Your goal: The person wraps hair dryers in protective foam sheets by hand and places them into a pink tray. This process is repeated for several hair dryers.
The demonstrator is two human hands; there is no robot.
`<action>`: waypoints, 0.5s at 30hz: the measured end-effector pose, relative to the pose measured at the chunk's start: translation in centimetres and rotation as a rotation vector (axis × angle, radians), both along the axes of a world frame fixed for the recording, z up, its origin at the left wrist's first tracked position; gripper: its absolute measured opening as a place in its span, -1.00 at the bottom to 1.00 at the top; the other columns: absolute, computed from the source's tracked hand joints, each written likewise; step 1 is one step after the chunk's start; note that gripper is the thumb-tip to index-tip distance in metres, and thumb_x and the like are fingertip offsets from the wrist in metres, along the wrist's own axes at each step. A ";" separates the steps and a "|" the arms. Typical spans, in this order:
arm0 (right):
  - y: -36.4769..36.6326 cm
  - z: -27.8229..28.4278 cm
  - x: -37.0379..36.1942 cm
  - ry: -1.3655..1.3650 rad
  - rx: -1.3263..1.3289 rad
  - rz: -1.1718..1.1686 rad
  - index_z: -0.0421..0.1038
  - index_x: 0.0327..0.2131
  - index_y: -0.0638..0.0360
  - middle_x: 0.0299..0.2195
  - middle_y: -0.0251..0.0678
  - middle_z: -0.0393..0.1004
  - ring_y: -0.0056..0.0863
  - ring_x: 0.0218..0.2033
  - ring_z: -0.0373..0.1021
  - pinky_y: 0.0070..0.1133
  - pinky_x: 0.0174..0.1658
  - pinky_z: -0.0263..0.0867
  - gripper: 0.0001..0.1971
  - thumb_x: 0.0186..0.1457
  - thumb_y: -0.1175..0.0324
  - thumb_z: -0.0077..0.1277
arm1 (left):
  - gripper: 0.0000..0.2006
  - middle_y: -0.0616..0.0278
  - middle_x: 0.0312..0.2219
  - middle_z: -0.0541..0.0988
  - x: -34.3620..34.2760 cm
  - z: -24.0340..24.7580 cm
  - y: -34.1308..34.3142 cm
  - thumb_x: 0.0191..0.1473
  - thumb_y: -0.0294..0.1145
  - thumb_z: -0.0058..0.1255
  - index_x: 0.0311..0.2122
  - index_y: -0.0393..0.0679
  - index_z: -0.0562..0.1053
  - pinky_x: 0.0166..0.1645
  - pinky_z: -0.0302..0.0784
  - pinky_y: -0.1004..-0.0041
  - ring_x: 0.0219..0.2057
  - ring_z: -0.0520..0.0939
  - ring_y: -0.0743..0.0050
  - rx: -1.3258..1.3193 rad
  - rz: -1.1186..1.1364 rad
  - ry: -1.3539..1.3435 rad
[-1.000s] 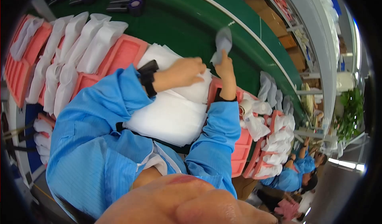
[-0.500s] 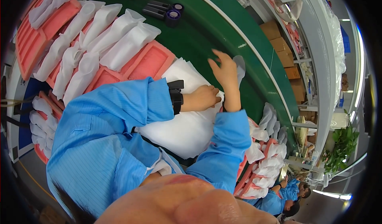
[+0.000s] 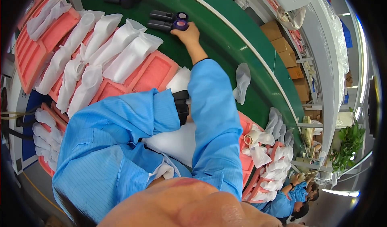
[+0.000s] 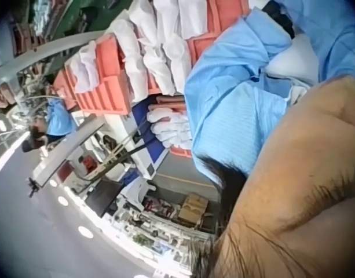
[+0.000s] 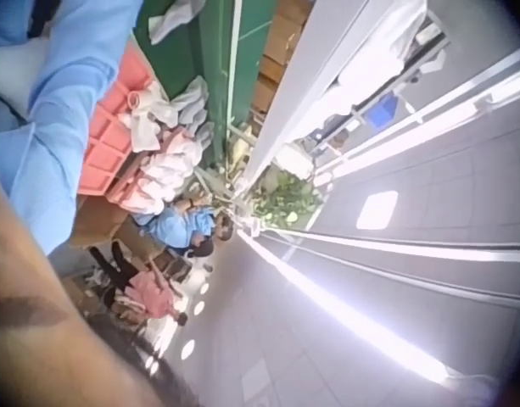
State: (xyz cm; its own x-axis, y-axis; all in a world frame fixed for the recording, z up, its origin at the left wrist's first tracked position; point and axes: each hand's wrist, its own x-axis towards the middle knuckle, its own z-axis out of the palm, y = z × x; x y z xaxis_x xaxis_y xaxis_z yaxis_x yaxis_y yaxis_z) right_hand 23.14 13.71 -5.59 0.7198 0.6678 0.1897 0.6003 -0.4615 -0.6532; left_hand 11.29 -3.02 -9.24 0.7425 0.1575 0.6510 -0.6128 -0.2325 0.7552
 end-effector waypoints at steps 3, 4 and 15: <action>-3.3 3.8 1.0 0.224 0.184 0.068 0.32 -0.23 0.33 -0.31 -0.09 0.46 -0.27 -0.29 0.43 -0.47 -0.19 0.36 -0.31 -0.52 0.21 0.36 | -0.89 0.07 -0.40 0.50 -0.7 -0.2 -1.2 -0.14 -0.42 0.05 -0.41 -0.09 0.47 -0.31 0.41 0.27 -0.34 0.53 0.15 -0.199 -0.071 -0.018; -5.4 6.1 0.2 0.209 0.170 0.106 0.31 -0.22 0.33 -0.34 -0.12 0.46 -0.31 -0.31 0.43 -0.49 -0.21 0.35 -0.32 -0.51 0.23 0.35 | -0.89 0.07 -0.40 0.50 -0.9 -0.5 -1.5 -0.14 -0.42 0.04 -0.41 -0.08 0.47 -0.31 0.41 0.27 -0.34 0.53 0.15 -0.268 -0.089 -0.021; -31.6 17.9 -3.1 0.054 0.824 -0.116 0.29 -0.20 0.23 -0.30 -0.27 0.40 -0.49 -0.25 0.40 -0.58 -0.11 0.31 -0.41 -0.48 0.46 0.23 | -0.90 0.14 -0.47 0.50 -0.5 5.9 1.7 -0.10 -0.39 0.12 -0.49 -0.16 0.48 -0.39 0.40 0.32 -0.43 0.53 0.17 0.495 -0.020 0.414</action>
State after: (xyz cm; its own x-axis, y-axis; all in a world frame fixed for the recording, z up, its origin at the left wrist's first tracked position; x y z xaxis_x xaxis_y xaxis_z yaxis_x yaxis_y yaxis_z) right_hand 20.05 -17.92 12.26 0.7973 0.2513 0.5488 0.5369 0.1203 -0.8350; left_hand 10.76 -1.35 -3.37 0.9474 -0.1045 0.3025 -0.3019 -0.6057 0.7362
